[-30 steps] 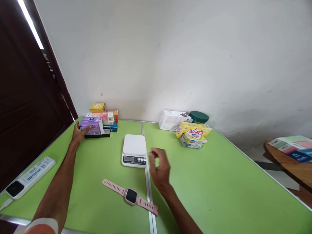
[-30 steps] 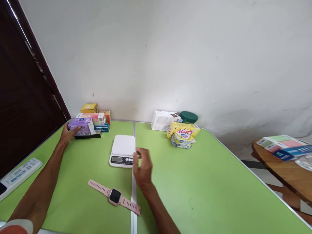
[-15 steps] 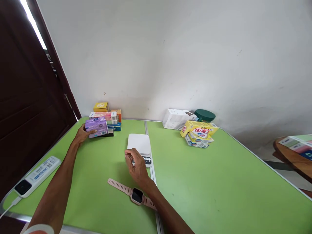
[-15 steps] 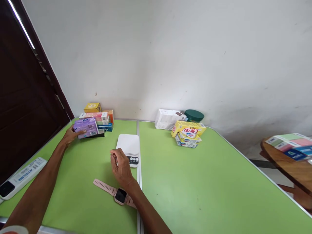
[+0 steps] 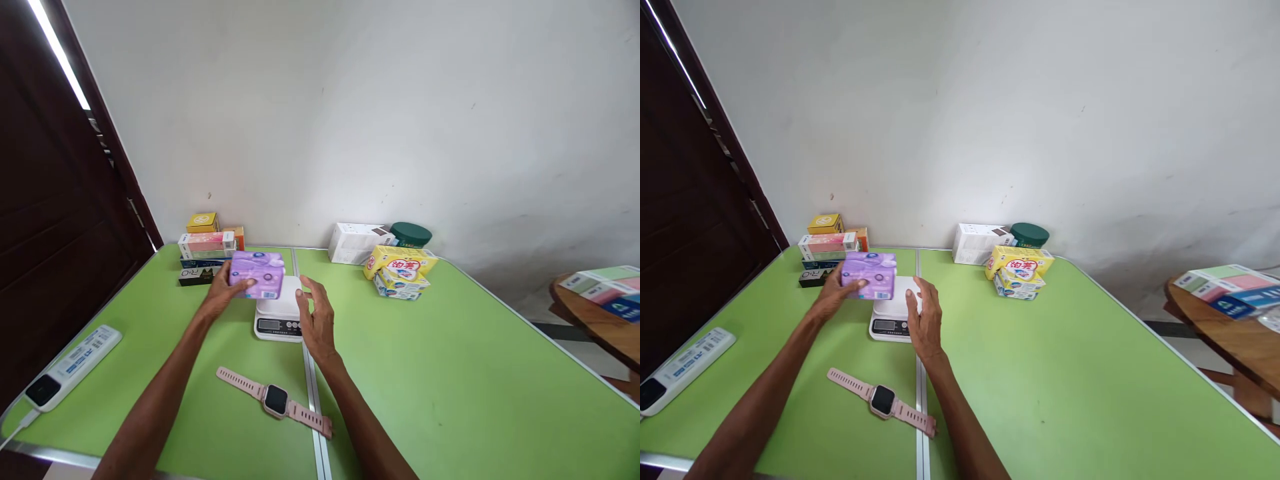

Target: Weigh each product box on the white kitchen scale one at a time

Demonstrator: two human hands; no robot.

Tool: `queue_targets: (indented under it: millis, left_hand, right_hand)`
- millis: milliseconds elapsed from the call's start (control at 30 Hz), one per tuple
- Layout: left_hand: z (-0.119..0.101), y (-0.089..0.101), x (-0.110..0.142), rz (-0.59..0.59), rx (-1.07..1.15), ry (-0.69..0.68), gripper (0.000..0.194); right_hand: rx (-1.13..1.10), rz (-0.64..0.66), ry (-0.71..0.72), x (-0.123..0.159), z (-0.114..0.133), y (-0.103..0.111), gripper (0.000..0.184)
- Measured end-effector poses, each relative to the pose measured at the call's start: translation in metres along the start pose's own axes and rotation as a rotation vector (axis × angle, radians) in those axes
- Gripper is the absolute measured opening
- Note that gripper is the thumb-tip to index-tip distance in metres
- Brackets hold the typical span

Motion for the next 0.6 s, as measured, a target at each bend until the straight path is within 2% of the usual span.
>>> queue_targets:
  millis: [100,167,233,333,433,533,600]
  left_hand:
    - [0.008,-0.045,-0.002,0.046,0.035,-0.028,0.079]
    - [0.013,-0.062,-0.005,0.072,0.013,-0.048,0.074]
    - [0.014,-0.069,-0.006,0.082,-0.023,-0.078,0.070]
    - [0.013,-0.069,-0.006,0.079,-0.096,-0.126,0.067]
    - [0.019,-0.065,-0.003,0.102,-0.145,-0.130,0.075]
    - [0.040,-0.053,-0.002,0.036,-0.073,-0.098,0.092]
    - [0.061,-0.044,-0.004,-0.056,0.049,-0.047,0.089]
  right_hand:
    - [0.045,0.013,-0.010,-0.001,-0.022,0.009,0.050]
    - [0.068,0.015,-0.011,0.001,-0.035,0.012,0.053]
    - [0.077,0.011,-0.007,0.005,-0.045,0.012,0.056]
    - [0.076,0.008,0.001,0.009,-0.050,0.010,0.057]
    - [0.068,0.003,0.011,0.010,-0.048,0.008,0.056]
    - [0.044,-0.041,-0.018,0.009,-0.053,0.013,0.062]
    - [0.034,-0.099,-0.075,0.010,-0.065,0.021,0.068]
Point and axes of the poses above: each hand's wrist, its own x-axis away from the middle knuckle, its own y-axis out of the back of the hand, z = x × y, the point moved 6 cm from there along -x, towards the middle knuckle, and after that the axes turned 14 degrees about -x, right-handed, at the moved point
